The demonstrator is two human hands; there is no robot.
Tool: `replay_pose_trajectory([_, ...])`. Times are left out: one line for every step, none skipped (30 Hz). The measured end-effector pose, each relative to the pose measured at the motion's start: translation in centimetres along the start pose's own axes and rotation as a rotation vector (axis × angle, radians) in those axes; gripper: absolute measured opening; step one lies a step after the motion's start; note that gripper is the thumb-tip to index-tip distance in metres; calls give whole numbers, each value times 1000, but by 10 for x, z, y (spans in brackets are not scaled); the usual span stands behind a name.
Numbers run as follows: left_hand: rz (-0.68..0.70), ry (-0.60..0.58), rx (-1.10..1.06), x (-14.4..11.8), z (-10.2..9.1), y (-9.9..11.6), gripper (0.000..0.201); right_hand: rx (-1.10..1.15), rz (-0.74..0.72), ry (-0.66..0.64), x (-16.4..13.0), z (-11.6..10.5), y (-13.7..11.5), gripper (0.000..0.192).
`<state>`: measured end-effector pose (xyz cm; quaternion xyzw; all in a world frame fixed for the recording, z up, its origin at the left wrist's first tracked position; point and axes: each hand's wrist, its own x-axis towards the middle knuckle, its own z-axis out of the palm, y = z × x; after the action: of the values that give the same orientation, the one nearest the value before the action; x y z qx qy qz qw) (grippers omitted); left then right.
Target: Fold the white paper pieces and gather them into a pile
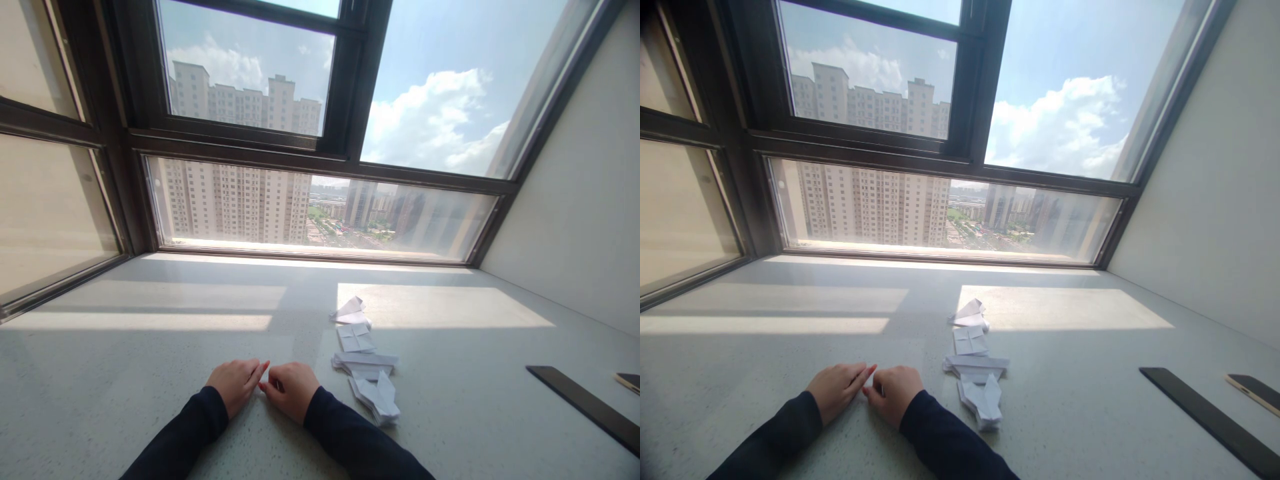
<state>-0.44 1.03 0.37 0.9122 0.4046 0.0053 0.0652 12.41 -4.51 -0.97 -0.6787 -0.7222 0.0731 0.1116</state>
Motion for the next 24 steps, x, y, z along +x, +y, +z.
replay_pose_trajectory([-5,-1,-6,0,0,0,44,-2,-3,1,0,0,0,26])
replay_pose_trajectory([-9,-1,-13,0,0,0,44,-3,-6,4,0,0,0,26])
replay_pose_trajectory([-13,-1,-19,0,-1,0,44,-4,-10,8,0,0,0,26])
replay_pose_trajectory([-14,-1,-23,0,-1,0,44,-4,-13,13,0,0,0,26])
replay_pose_trajectory([-12,0,-23,0,-1,0,44,-1,-16,17,0,0,0,26])
replay_pose_trajectory([-9,3,-20,0,-1,0,44,0,-17,19,0,0,1,26])
replay_pose_trajectory([-5,7,-14,0,-1,0,45,2,-18,20,-1,0,1,26])
replay_pose_trajectory([-1,11,-6,-1,-1,0,45,3,-17,20,-1,0,0,26])
replay_pose_trajectory([3,15,2,-1,0,1,46,3,-16,17,-1,0,0,27])
replay_pose_trajectory([7,19,9,-1,0,1,46,3,-16,16,-1,0,0,27])
replay_pose_trajectory([9,23,16,-1,0,1,46,1,-14,13,-1,0,0,27])
replay_pose_trajectory([9,26,21,-1,1,1,47,1,-12,9,-1,0,0,27])
replay_pose_trajectory([9,28,25,-1,1,1,47,1,-10,6,-1,0,0,27])
replay_pose_trajectory([9,29,28,0,1,0,47,1,-7,3,-1,0,0,26])
replay_pose_trajectory([8,29,30,0,1,0,47,1,-6,2,0,0,0,26])
replay_pose_trajectory([7,27,34,0,2,0,46,1,-5,2,0,1,0,26])
replay_pose_trajectory([8,26,37,0,2,0,46,1,-5,2,0,1,0,26])
replay_pose_trajectory([8,25,40,0,2,0,46,0,-7,3,0,1,0,26])
replay_pose_trajectory([8,27,43,0,3,0,46,0,-8,4,0,1,0,26])
replay_pose_trajectory([9,29,44,0,3,0,46,0,-8,5,0,1,0,26])
replay_pose_trajectory([9,32,44,0,3,0,47,1,-9,6,0,1,0,27])
replay_pose_trajectory([10,33,43,0,3,-1,47,3,-10,7,0,1,0,27])
replay_pose_trajectory([11,33,43,0,3,-1,47,3,-10,10,0,1,0,27])
replay_pose_trajectory([12,32,42,0,3,-1,47,1,-11,14,0,1,0,27])
